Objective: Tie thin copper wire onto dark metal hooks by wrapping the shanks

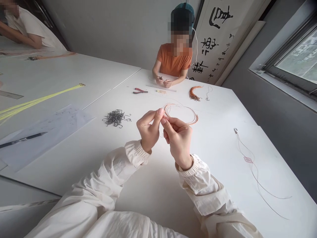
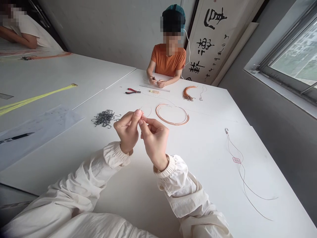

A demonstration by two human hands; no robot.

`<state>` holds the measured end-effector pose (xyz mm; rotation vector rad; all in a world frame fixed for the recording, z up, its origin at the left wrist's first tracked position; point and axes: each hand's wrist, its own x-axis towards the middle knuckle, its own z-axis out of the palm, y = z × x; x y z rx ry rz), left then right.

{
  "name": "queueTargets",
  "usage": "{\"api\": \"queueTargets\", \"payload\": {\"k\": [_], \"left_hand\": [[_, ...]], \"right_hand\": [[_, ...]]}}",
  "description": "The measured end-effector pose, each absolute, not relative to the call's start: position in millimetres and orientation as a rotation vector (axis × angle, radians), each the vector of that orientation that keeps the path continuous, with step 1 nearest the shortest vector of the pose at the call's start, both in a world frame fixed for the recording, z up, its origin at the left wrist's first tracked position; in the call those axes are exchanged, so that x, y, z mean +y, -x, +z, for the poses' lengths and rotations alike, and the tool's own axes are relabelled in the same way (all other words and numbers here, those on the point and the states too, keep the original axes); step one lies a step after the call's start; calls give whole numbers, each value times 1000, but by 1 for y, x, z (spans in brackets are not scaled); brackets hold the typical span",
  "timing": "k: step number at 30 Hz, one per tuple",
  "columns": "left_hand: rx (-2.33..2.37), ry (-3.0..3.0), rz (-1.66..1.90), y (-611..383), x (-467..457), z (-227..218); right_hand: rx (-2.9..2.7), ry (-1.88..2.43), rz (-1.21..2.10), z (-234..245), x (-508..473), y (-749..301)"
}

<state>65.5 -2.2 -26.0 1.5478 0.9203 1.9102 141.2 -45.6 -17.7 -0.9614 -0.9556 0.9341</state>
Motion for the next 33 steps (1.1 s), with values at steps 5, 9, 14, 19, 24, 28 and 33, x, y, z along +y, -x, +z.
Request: {"api": "queueTargets", "payload": {"k": [5,9,14,19,24,28,33], "left_hand": [[900,-1479,1817,-66,-5,-24],[895,-1432,1735,-66,-8,-23],[884,-1378,1699,-65,-8,-24],[838,-1296,1615,-63,-7,-27],[842,-1318,1671,-63,-7,-26],[837,-1392,1738,-64,-7,-24],[890,-1554,1805,-62,-3,-24]], "right_hand": [[-910,947,895,-21,-43,-137],[-961,1031,631,-24,-43,-130],[-1005,1110,443,-28,-41,-125],[-1060,1154,420,-33,-41,-126],[-1139,1188,272,-35,-41,-129],[-1198,1169,48,-40,-36,-133],[-1248,1169,-158,-46,-31,-140]]}}
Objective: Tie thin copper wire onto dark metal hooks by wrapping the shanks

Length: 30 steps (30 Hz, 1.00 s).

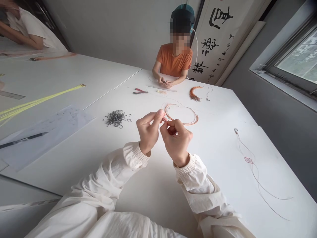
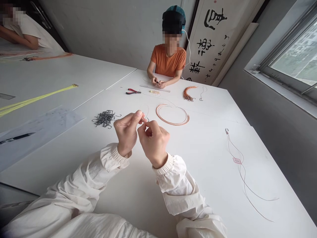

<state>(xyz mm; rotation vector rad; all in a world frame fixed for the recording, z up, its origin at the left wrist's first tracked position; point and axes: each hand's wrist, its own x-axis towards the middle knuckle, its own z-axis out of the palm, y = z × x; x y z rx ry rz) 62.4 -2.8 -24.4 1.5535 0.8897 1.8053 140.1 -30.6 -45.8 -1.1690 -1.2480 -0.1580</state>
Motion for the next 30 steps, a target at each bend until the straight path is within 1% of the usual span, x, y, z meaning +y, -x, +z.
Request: {"api": "queueTargets", "payload": {"k": [3,9,12,15,21,30], "left_hand": [[923,-1617,1839,-60,1,-26],[849,-1533,1726,-58,4,-24],[814,-1502,1734,-58,5,-22],[798,-1498,1772,-57,3,-19],[786,-1489,1809,-57,0,-17],[796,-1474,1832,-59,-1,-18]], "right_hand": [[-1259,1186,-204,-47,-31,-143],[-1263,1164,-254,-48,-32,-146],[-1273,1143,-299,-47,-31,-147],[-1274,1150,-243,-44,-32,-150],[-1295,1120,-1,-33,-42,-154],[-1353,1090,-14,-31,-47,-152]]}}
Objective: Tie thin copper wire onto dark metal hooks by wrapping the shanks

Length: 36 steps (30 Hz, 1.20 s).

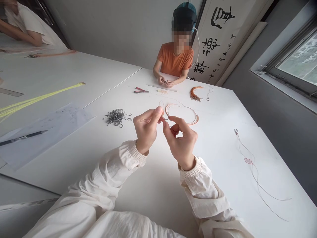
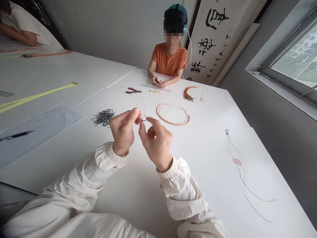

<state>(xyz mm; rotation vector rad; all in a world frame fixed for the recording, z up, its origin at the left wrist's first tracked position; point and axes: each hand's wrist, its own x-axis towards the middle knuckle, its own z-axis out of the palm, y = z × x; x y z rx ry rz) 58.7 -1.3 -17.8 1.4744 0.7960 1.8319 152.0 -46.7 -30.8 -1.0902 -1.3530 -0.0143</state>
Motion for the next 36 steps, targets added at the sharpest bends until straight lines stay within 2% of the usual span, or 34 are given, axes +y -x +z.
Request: {"api": "queueTargets", "payload": {"k": [13,27,33,36], "left_hand": [[774,-1497,1719,-56,-2,-18],[809,-1705,1675,-47,-9,-11],[815,-1842,1658,-45,-12,-11],[800,-1898,1609,-42,-11,-9]], "right_hand": [[-1453,897,-314,-33,-41,-158],[-1569,893,-80,-27,-54,-176],[-1609,860,-174,-27,-54,-175],[-1644,874,-117,-27,-55,-177]]}}
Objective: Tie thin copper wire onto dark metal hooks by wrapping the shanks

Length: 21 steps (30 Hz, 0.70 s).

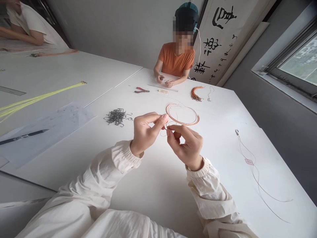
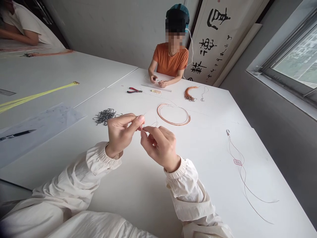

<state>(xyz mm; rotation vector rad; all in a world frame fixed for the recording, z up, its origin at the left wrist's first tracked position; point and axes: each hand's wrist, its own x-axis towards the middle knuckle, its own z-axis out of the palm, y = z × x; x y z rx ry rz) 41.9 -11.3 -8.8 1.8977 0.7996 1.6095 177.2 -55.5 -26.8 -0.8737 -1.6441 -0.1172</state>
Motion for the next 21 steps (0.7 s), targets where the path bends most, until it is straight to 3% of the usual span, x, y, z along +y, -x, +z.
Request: {"api": "queueTargets", "payload": {"k": [7,21], "left_hand": [[741,-1904,1489,-36,-11,-5],[691,-1739,1307,-32,-16,4]], "right_hand": [[-1685,851,71,-27,-61,-184],[-1600,769,-76,-32,-65,-188]]}}
